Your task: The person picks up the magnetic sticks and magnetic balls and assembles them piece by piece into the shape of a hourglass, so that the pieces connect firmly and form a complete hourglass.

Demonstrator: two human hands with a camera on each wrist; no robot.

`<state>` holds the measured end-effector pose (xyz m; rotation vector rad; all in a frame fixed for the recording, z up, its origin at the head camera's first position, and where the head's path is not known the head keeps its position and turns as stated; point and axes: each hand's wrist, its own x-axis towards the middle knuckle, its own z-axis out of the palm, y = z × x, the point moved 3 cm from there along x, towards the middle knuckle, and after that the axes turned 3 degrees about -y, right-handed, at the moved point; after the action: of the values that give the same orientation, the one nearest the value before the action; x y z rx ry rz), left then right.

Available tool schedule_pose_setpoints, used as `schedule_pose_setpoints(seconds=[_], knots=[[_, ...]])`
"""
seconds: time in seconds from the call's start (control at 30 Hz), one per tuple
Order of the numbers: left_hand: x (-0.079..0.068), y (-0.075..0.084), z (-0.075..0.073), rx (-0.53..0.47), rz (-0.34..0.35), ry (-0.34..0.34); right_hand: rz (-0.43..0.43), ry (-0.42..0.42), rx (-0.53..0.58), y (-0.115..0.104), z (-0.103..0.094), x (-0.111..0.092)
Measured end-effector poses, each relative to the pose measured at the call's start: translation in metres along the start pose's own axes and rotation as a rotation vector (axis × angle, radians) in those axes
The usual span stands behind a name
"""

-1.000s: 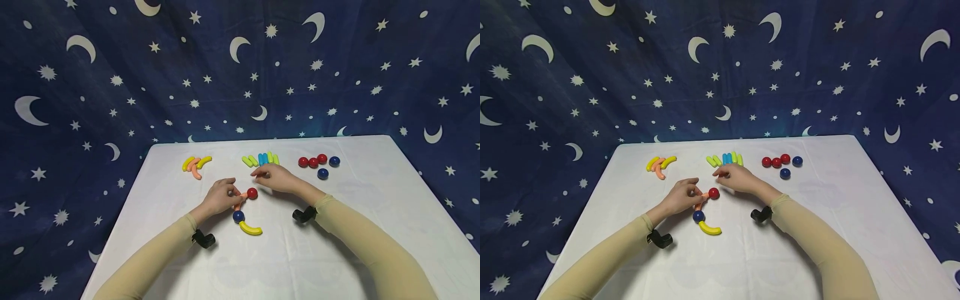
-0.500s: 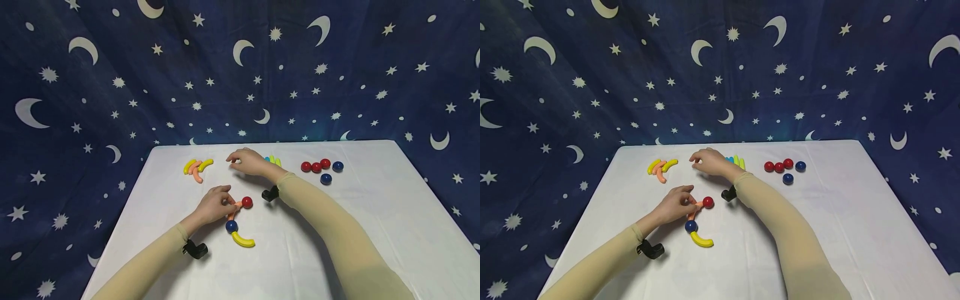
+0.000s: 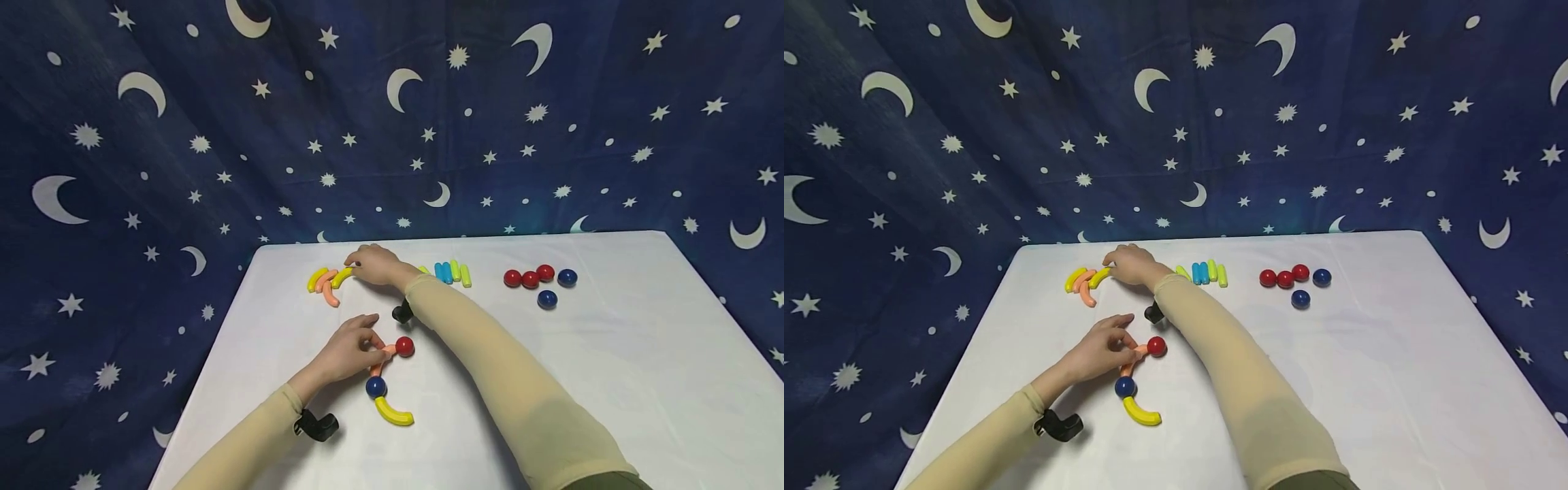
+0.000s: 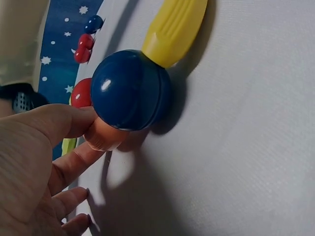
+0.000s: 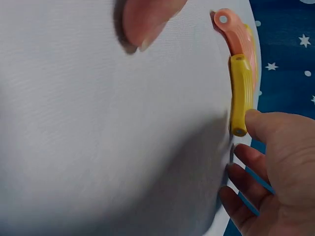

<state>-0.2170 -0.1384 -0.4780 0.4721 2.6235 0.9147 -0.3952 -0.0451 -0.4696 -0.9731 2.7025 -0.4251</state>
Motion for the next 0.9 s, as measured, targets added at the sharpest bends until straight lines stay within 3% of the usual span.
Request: schedule_pose_setpoints(seconds=[0.23, 0.47, 0.7, 0.9], knots=[[-0.001, 0.004, 0.005, 0.011, 0.015, 0.003, 0.062, 0.045, -0.089, -0.004, 0.005, -0.005], [0.002, 0.003, 0.004, 0.064, -0.016, 0.025, 0.056, 0.128, -0.065, 0.0, -0.009, -0.031], [0.016, 0.009, 0.004, 0.068, -0.037, 0.038, 0.076, 0.226, 0.12, 0.018, -0.035, -0.091], [0.031, 0.017, 0.01, 0.069, -0.065, 0.072, 0.161, 0.232, 0.326, 0.043, -0.024, -0.163]])
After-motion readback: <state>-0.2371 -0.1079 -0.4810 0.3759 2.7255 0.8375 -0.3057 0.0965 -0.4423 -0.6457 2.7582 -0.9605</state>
